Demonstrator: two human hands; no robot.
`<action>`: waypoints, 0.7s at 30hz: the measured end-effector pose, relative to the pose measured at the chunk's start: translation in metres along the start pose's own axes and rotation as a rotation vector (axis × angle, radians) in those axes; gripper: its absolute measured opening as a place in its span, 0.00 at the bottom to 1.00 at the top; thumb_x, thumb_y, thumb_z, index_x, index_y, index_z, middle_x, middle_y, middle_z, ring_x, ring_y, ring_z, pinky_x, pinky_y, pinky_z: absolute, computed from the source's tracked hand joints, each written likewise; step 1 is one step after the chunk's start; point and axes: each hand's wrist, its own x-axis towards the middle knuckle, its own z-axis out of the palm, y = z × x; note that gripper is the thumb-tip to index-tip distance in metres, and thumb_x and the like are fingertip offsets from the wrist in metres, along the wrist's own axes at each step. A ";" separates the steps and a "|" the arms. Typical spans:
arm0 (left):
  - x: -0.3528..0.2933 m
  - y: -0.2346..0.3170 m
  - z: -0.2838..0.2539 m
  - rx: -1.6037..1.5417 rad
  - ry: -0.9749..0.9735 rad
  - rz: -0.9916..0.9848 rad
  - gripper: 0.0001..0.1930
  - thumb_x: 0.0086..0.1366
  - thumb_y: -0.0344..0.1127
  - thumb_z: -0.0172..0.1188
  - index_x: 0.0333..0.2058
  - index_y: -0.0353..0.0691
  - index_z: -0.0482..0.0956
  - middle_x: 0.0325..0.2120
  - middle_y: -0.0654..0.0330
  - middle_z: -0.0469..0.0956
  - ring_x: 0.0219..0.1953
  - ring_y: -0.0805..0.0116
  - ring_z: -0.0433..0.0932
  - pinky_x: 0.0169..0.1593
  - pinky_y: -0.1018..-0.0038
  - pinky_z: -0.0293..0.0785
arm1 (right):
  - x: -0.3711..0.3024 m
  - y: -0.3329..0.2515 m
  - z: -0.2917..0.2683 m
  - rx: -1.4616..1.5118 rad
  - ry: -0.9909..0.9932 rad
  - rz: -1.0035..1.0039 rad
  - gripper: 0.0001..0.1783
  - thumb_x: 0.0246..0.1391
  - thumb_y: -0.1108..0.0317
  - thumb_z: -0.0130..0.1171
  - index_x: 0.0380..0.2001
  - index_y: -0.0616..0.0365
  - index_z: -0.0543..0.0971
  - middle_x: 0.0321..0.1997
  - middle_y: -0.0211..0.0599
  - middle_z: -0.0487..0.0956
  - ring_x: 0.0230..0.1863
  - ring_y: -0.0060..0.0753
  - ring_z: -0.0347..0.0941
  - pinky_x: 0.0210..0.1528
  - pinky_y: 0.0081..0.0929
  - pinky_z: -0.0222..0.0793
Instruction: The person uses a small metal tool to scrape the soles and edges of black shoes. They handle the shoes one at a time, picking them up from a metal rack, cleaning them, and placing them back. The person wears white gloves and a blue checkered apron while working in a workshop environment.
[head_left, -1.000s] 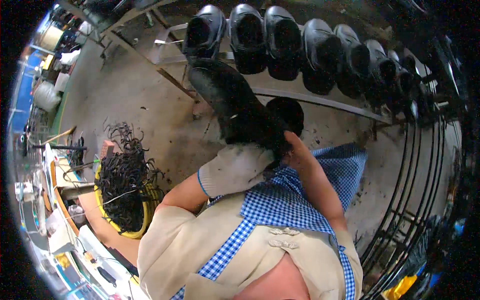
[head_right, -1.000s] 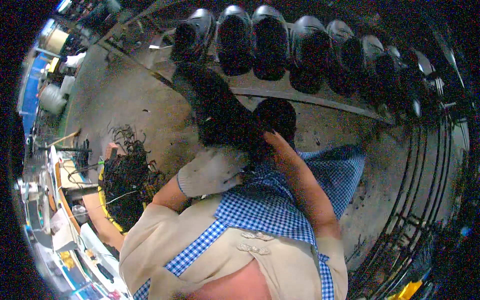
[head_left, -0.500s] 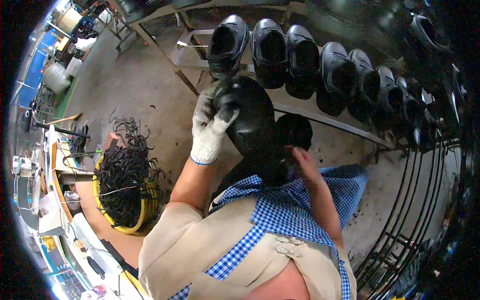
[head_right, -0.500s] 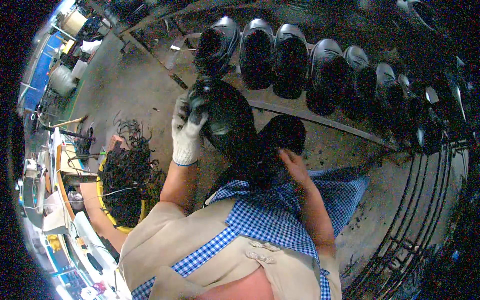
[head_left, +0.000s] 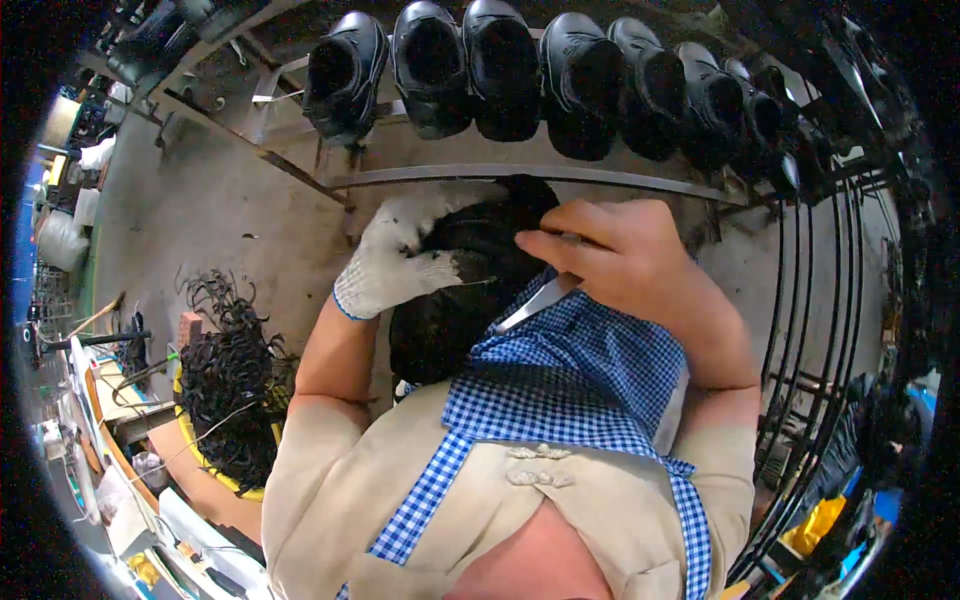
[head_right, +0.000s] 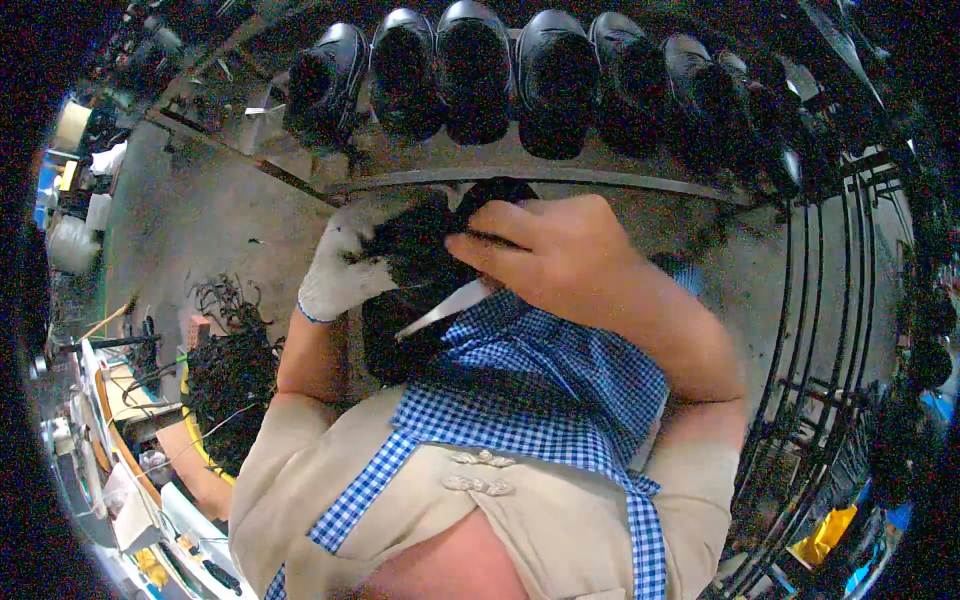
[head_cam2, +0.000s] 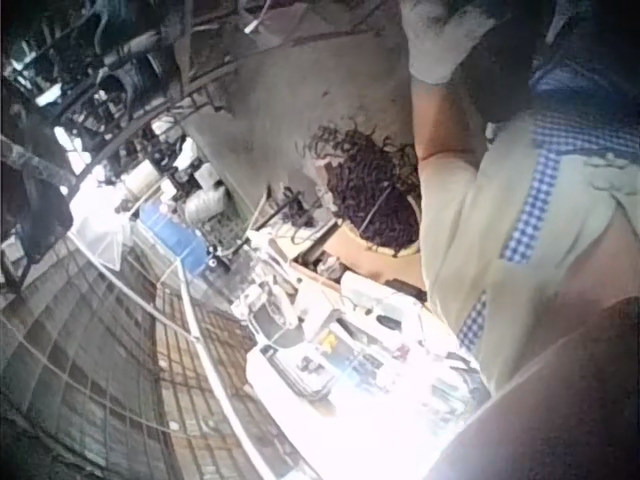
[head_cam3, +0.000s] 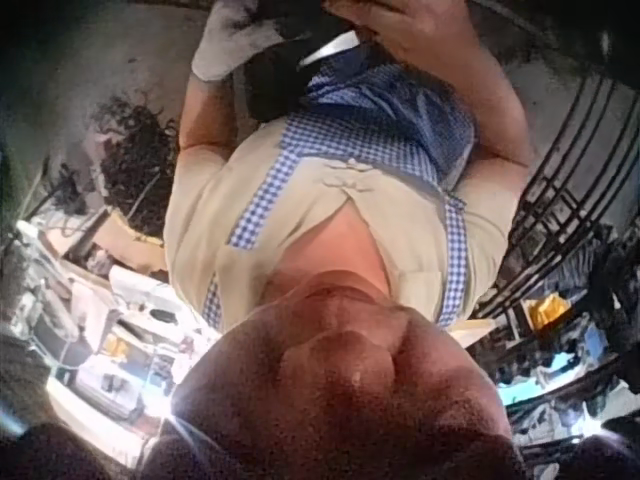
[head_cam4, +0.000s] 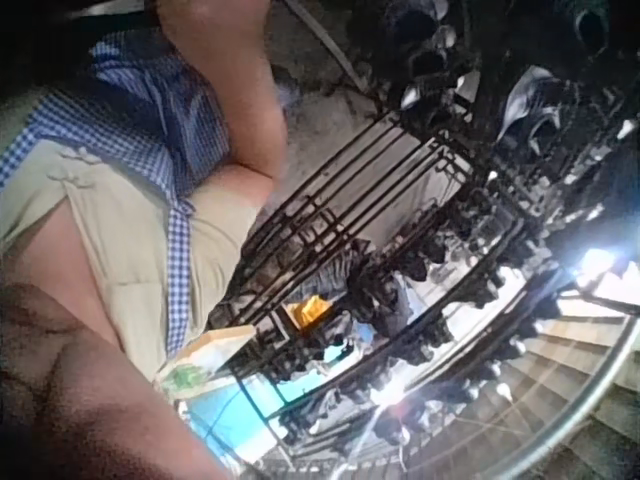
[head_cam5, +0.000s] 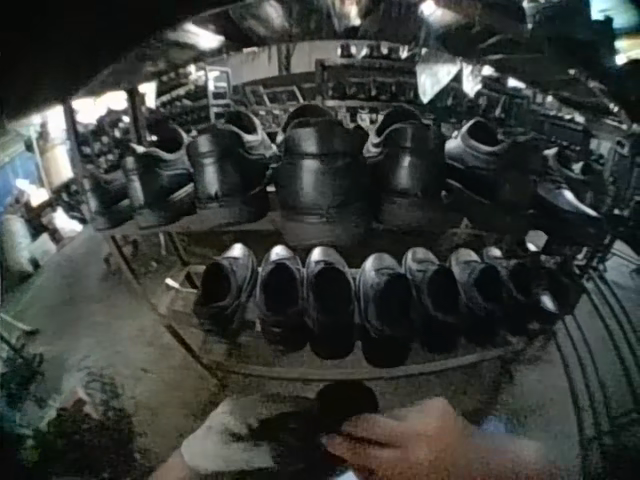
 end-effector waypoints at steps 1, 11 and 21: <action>0.003 -0.003 0.006 -0.036 -0.013 -0.003 0.29 0.49 0.36 0.71 0.49 0.30 0.75 0.44 0.51 0.79 0.46 0.65 0.77 0.52 0.71 0.71 | -0.002 -0.001 -0.004 -0.050 -0.034 -0.031 0.16 0.38 0.67 0.62 0.36 0.53 0.80 0.31 0.30 0.74 0.22 0.28 0.74 0.20 0.26 0.71; 0.019 0.007 0.023 0.310 -0.184 0.236 0.29 0.47 0.38 0.69 0.49 0.34 0.75 0.45 0.49 0.78 0.47 0.54 0.78 0.52 0.65 0.72 | 0.000 -0.026 -0.042 -0.288 -0.499 -0.124 0.09 0.44 0.65 0.55 0.27 0.56 0.78 0.24 0.30 0.69 0.20 0.27 0.71 0.16 0.26 0.67; 0.024 -0.011 0.036 -0.001 -0.251 0.061 0.28 0.49 0.36 0.69 0.49 0.33 0.74 0.47 0.50 0.77 0.50 0.56 0.76 0.54 0.67 0.70 | -0.017 -0.013 -0.017 -0.165 -0.471 0.028 0.12 0.43 0.64 0.59 0.32 0.58 0.75 0.27 0.35 0.72 0.24 0.35 0.75 0.20 0.33 0.70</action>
